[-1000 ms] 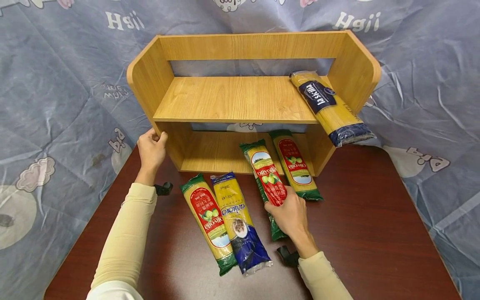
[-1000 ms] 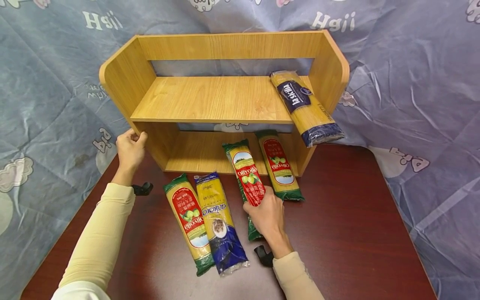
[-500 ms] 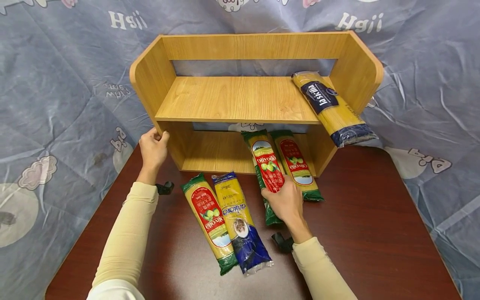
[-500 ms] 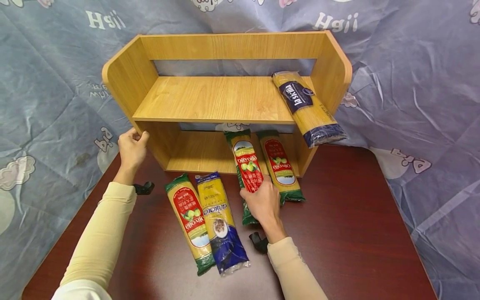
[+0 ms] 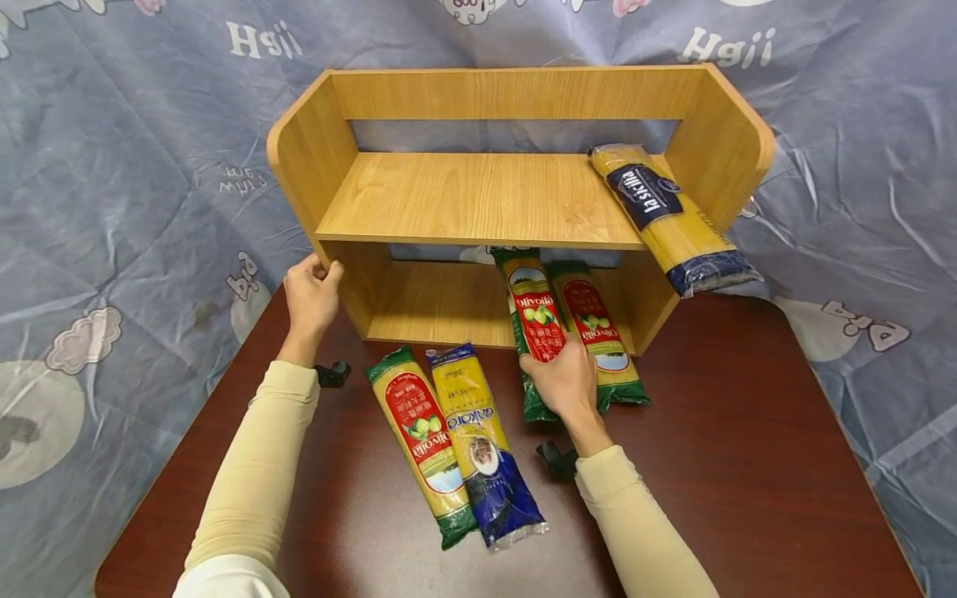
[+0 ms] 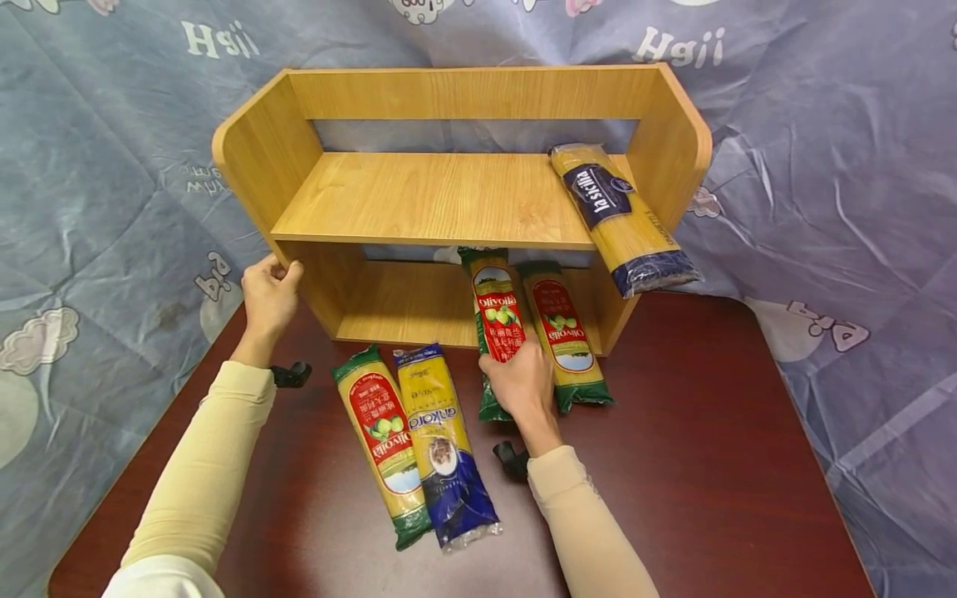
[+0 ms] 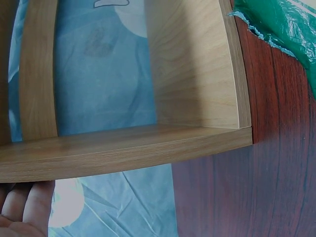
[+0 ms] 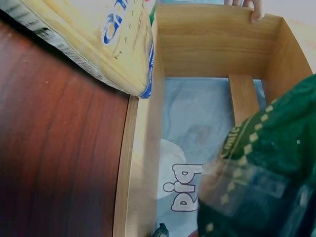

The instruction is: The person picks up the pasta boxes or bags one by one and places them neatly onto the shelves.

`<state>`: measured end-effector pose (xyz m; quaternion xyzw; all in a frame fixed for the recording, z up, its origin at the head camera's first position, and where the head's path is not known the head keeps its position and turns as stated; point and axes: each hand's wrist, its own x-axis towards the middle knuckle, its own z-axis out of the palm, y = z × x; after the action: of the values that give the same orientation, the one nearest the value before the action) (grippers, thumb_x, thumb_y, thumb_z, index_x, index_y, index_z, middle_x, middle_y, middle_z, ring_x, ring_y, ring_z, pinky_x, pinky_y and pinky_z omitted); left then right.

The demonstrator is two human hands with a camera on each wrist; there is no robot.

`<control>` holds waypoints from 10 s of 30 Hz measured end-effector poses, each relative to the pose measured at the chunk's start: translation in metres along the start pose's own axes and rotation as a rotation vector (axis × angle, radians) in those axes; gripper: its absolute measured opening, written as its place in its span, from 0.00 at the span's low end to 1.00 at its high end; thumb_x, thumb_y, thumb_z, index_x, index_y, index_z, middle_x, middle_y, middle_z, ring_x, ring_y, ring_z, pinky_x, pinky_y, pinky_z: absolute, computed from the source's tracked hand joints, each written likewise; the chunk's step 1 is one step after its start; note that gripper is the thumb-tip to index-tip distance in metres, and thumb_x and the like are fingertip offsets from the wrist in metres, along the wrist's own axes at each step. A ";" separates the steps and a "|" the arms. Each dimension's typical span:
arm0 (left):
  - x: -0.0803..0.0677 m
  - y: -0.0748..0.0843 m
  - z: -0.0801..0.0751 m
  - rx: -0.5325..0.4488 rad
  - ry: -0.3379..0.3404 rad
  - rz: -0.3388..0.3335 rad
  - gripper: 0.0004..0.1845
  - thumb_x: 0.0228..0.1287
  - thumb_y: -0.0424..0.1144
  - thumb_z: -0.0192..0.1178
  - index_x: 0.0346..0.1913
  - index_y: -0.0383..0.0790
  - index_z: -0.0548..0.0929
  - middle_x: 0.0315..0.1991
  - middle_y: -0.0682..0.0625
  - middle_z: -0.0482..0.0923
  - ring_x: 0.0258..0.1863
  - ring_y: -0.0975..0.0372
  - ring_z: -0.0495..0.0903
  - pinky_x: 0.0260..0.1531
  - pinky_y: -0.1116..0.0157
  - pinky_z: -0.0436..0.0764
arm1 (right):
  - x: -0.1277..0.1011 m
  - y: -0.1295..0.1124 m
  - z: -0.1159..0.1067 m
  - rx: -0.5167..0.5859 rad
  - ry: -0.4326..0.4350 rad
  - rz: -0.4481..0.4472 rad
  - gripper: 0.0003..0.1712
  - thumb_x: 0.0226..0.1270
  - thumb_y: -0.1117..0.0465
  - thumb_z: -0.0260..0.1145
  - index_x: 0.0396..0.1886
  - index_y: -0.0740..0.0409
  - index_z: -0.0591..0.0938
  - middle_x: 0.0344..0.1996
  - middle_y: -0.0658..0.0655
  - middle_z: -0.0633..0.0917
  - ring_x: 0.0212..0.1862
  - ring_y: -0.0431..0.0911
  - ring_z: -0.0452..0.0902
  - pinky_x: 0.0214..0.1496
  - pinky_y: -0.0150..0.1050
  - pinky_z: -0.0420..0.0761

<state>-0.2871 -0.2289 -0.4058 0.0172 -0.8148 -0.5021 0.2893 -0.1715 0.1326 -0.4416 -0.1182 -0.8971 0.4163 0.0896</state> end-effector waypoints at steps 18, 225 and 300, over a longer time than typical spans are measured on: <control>0.001 0.005 0.001 0.001 0.000 -0.017 0.09 0.67 0.34 0.60 0.40 0.33 0.89 0.23 0.42 0.82 0.25 0.66 0.78 0.19 0.73 0.69 | 0.035 -0.008 0.020 -0.003 -0.006 -0.008 0.31 0.54 0.49 0.75 0.50 0.65 0.77 0.38 0.62 0.83 0.40 0.58 0.78 0.43 0.52 0.78; -0.001 0.005 0.000 0.007 0.001 -0.031 0.10 0.67 0.35 0.60 0.41 0.35 0.90 0.20 0.46 0.81 0.23 0.67 0.78 0.18 0.72 0.69 | -0.150 0.030 0.052 -0.257 -0.190 -0.079 0.95 0.08 0.28 0.87 0.77 0.72 0.54 0.63 0.73 0.68 0.62 0.64 0.62 0.64 0.61 0.63; 0.000 0.000 0.003 0.011 0.031 -0.034 0.10 0.65 0.34 0.60 0.39 0.33 0.89 0.23 0.46 0.83 0.25 0.68 0.79 0.21 0.73 0.71 | -0.136 0.037 0.019 -0.119 -0.176 -0.221 0.32 0.52 0.59 0.80 0.57 0.65 0.80 0.38 0.58 0.87 0.35 0.50 0.83 0.35 0.49 0.80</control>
<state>-0.2884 -0.2262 -0.4069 0.0405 -0.8126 -0.5021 0.2931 -0.0414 0.1024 -0.4905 0.0129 -0.9320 0.3590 0.0488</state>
